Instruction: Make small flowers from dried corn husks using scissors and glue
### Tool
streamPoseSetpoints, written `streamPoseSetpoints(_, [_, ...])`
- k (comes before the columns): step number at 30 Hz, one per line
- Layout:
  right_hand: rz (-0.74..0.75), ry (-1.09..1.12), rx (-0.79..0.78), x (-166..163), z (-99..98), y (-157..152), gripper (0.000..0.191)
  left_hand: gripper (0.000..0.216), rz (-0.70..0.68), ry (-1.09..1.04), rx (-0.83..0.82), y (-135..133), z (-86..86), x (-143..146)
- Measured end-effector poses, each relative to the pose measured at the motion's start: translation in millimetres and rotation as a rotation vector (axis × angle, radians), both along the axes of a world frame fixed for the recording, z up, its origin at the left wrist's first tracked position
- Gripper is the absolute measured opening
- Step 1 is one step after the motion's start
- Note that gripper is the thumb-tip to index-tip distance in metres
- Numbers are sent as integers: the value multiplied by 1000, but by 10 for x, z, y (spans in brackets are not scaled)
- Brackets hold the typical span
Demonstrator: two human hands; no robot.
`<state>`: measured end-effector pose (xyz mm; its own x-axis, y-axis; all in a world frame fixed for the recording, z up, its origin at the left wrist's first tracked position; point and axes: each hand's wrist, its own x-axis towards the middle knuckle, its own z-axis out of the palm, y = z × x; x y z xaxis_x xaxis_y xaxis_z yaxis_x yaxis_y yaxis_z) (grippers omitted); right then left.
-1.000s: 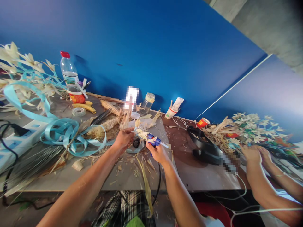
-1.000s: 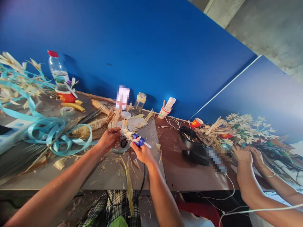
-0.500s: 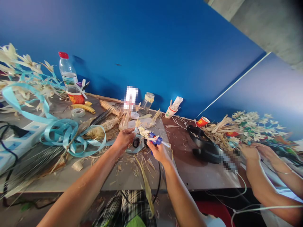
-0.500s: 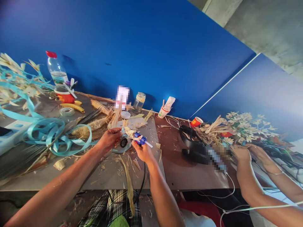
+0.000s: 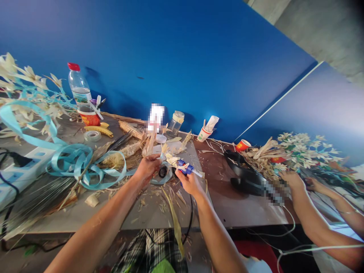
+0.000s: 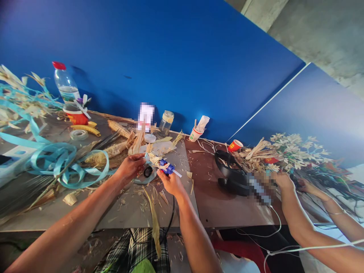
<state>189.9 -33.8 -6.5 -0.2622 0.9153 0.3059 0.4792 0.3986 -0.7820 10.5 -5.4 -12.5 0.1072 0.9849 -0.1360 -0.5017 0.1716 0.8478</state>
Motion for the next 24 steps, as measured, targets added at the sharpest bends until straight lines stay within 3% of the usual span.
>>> streamPoseSetpoints(11, [-33, 146, -101, 28, -52, -8, 29, 29, 17, -71, -39, -1, 27, -1])
streamPoseSetpoints(17, [-224, 147, -62, 75, -115, 71, 32, 30, 33, -111, -92, 4, 63, -2])
streamPoseSetpoints(24, [-463, -131, 38, 170, -167, 212, 31, 34, 24, -146, -150, 11, 32, -10])
